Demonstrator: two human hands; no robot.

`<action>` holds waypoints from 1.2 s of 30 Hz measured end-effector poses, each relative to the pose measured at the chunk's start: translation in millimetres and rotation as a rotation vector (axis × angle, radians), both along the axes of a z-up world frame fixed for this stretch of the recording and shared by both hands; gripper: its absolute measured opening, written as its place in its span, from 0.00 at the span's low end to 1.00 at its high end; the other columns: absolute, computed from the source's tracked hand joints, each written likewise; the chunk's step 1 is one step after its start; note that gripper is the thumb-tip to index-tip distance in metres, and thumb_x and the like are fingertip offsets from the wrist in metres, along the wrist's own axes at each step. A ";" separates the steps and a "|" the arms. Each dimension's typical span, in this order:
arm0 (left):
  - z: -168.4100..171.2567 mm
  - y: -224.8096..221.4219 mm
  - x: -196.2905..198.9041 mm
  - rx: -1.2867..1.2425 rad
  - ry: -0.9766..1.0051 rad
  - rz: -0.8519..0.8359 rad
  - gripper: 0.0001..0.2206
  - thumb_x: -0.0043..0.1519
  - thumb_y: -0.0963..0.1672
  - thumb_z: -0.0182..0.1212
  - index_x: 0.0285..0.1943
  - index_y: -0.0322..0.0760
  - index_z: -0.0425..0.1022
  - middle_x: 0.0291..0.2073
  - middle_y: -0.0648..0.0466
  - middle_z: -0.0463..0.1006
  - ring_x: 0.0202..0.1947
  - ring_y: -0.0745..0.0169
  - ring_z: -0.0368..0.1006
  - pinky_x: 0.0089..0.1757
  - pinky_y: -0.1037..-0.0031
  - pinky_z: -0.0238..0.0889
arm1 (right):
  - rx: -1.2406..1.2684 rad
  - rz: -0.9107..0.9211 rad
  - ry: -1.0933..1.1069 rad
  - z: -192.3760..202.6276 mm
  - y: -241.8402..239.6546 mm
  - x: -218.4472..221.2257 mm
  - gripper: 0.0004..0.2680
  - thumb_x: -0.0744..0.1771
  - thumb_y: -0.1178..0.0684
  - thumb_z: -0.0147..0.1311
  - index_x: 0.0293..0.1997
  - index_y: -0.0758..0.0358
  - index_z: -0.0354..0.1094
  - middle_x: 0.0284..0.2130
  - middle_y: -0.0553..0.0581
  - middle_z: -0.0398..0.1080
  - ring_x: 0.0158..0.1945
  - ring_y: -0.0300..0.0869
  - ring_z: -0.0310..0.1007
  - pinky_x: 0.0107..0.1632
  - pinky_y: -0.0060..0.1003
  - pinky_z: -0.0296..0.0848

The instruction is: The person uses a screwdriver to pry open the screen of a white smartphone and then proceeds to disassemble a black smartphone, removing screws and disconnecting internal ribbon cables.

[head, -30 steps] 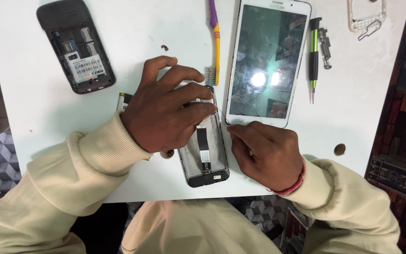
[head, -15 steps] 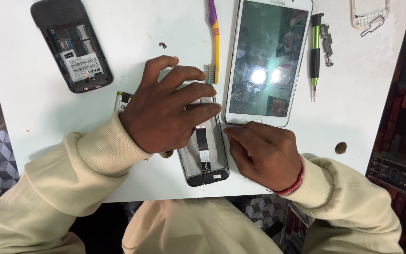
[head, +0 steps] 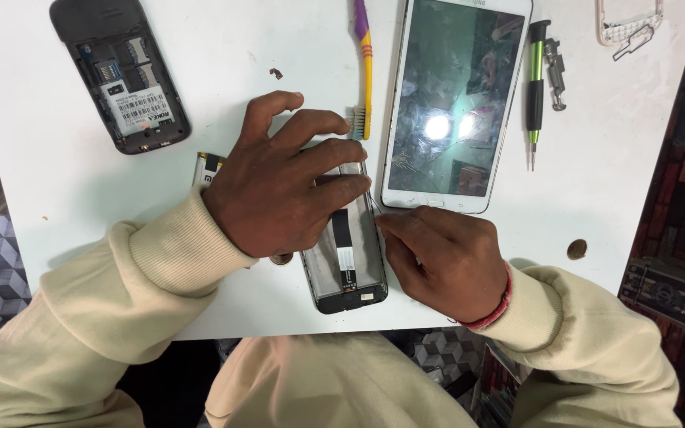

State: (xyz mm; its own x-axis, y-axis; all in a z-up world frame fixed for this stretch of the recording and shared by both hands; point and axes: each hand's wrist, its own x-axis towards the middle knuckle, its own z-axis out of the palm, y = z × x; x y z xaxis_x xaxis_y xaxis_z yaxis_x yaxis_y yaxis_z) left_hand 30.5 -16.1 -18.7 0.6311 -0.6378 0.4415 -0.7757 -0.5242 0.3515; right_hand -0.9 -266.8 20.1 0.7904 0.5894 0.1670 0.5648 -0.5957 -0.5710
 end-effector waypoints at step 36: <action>-2.4 0.3 -5.9 0.025 -0.073 0.049 0.03 0.64 0.42 0.66 0.43 0.43 0.83 0.52 0.57 0.79 0.63 0.55 0.69 0.67 0.45 0.46 | -0.011 -0.234 0.255 9.6 2.5 -41.0 0.09 0.62 0.62 0.66 0.44 0.67 0.77 0.25 0.57 0.75 0.22 0.41 0.72 0.26 0.35 0.69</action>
